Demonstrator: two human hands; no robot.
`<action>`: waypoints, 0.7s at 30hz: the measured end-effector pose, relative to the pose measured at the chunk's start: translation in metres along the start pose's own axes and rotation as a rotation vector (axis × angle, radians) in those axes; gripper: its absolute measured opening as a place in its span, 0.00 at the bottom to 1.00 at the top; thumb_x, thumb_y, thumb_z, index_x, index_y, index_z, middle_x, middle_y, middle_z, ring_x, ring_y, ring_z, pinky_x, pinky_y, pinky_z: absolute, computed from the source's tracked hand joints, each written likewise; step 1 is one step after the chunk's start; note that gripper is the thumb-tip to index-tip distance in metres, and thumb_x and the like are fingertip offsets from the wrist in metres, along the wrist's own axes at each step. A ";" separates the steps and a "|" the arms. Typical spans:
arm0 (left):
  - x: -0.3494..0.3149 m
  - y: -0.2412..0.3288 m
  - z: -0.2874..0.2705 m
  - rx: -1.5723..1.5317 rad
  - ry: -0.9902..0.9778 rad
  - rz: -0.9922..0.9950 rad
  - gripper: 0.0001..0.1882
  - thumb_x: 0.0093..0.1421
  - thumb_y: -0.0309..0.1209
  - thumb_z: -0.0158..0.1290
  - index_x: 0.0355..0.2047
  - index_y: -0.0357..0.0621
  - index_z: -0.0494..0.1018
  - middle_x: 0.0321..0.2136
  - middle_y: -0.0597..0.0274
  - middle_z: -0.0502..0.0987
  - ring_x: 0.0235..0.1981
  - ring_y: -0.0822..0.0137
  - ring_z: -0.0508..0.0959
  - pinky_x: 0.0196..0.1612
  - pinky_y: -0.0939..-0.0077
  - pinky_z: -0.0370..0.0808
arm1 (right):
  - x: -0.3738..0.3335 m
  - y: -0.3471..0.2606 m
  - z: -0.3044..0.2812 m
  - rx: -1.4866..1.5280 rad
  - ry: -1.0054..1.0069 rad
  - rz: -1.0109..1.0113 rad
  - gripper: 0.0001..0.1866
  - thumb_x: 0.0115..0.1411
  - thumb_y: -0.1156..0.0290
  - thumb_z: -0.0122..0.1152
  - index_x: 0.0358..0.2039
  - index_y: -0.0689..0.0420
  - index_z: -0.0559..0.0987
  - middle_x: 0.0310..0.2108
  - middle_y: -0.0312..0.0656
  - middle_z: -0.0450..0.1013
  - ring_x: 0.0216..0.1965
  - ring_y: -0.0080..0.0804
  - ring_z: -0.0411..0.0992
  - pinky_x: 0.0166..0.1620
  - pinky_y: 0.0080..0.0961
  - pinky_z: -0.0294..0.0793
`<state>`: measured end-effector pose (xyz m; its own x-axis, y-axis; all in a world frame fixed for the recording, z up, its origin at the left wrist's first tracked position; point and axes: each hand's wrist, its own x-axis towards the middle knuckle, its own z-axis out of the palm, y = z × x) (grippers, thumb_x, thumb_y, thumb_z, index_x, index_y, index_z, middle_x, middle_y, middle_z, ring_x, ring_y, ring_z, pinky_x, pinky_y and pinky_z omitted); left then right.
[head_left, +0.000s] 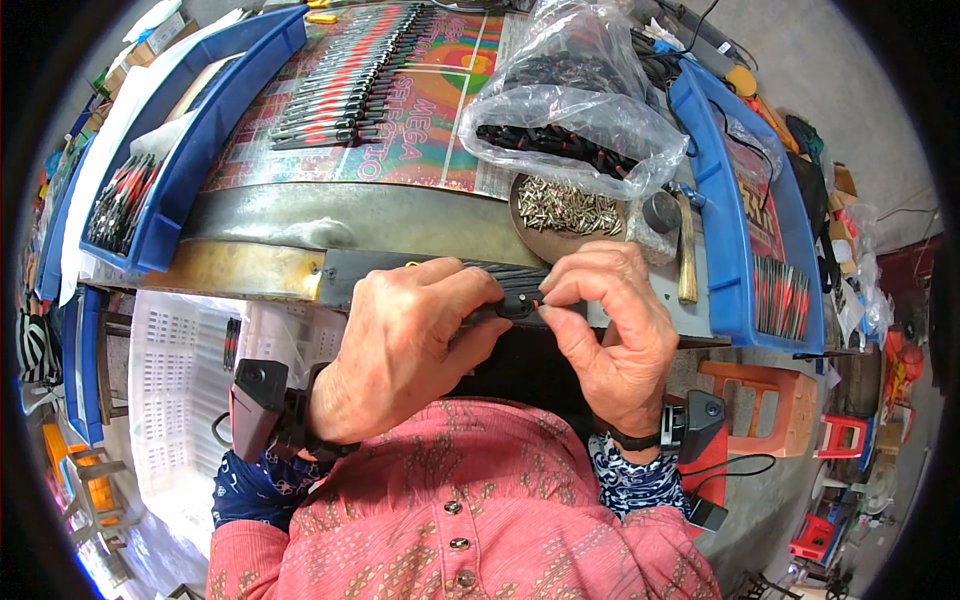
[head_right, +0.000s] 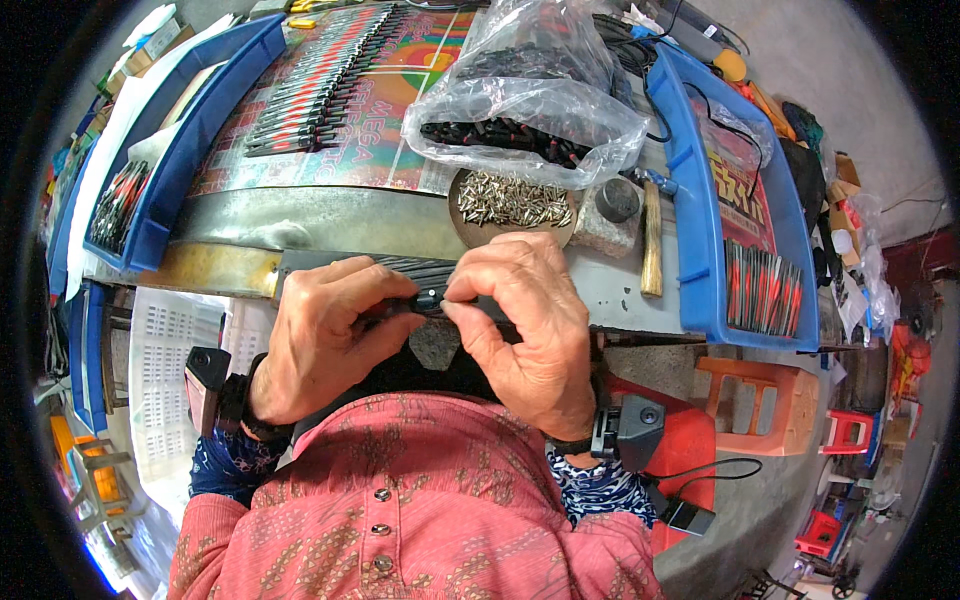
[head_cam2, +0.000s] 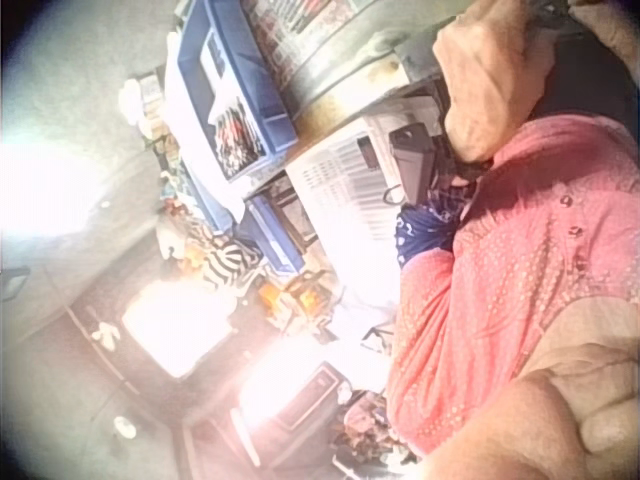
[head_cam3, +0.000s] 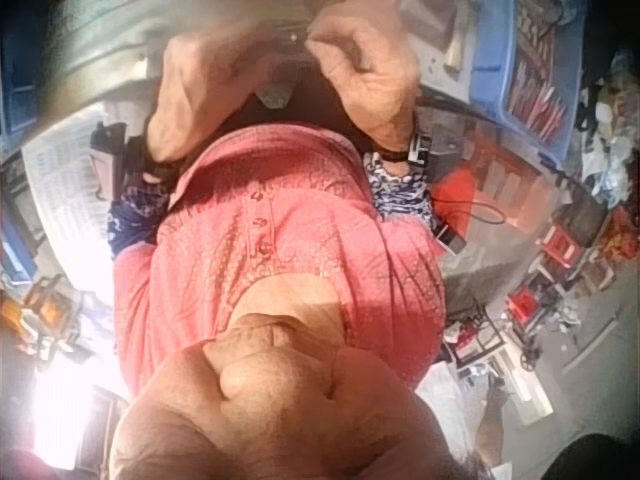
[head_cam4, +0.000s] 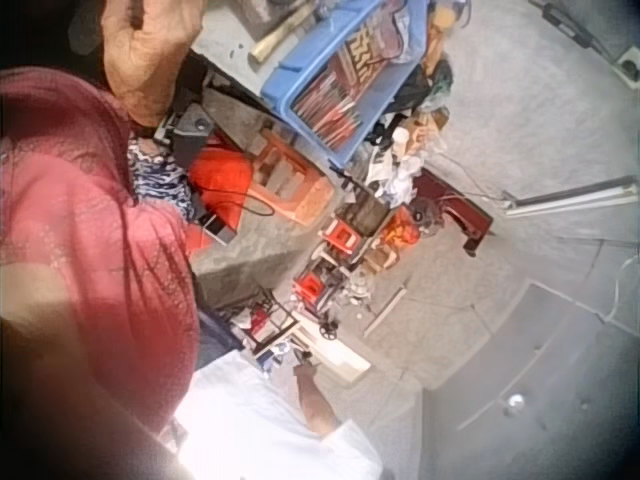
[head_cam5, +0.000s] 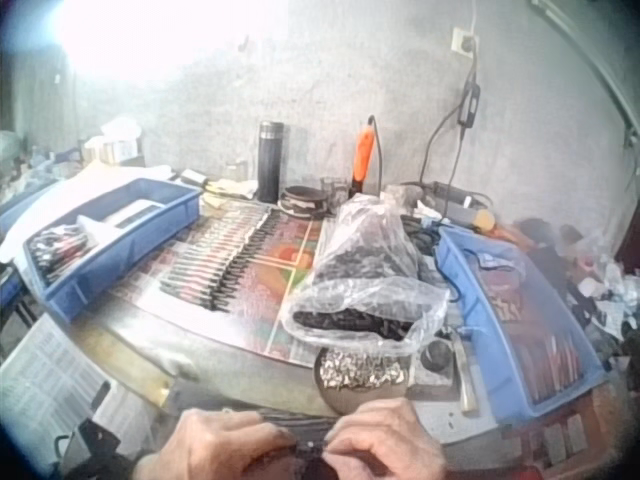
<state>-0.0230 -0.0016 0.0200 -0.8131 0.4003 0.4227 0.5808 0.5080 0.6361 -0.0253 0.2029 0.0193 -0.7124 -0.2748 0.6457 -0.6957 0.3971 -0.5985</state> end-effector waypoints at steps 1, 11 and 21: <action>0.000 0.001 0.000 -0.002 0.000 0.000 0.11 0.49 0.29 0.65 0.30 0.42 0.74 0.23 0.53 0.74 0.25 0.49 0.77 0.27 0.59 0.73 | -0.001 -0.001 0.002 0.023 -0.004 0.013 0.06 0.50 0.80 0.65 0.29 0.62 0.77 0.32 0.41 0.75 0.39 0.36 0.71 0.47 0.31 0.69; -0.004 0.006 -0.001 0.002 0.001 0.016 0.11 0.49 0.26 0.64 0.32 0.39 0.75 0.22 0.55 0.73 0.23 0.53 0.76 0.26 0.63 0.72 | -0.006 0.000 0.008 0.049 -0.034 0.034 0.05 0.52 0.78 0.65 0.29 0.62 0.76 0.33 0.41 0.75 0.39 0.36 0.70 0.47 0.31 0.69; -0.005 0.004 0.003 0.085 0.018 0.067 0.11 0.49 0.29 0.64 0.31 0.44 0.74 0.22 0.56 0.72 0.24 0.51 0.76 0.27 0.59 0.73 | -0.010 -0.005 0.010 -0.117 0.010 -0.065 0.12 0.45 0.82 0.67 0.32 0.60 0.77 0.34 0.41 0.74 0.38 0.43 0.71 0.44 0.36 0.71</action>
<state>-0.0166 0.0008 0.0193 -0.7725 0.4221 0.4745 0.6345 0.5437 0.5494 -0.0156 0.1950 0.0114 -0.6651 -0.2948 0.6861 -0.7244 0.4781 -0.4967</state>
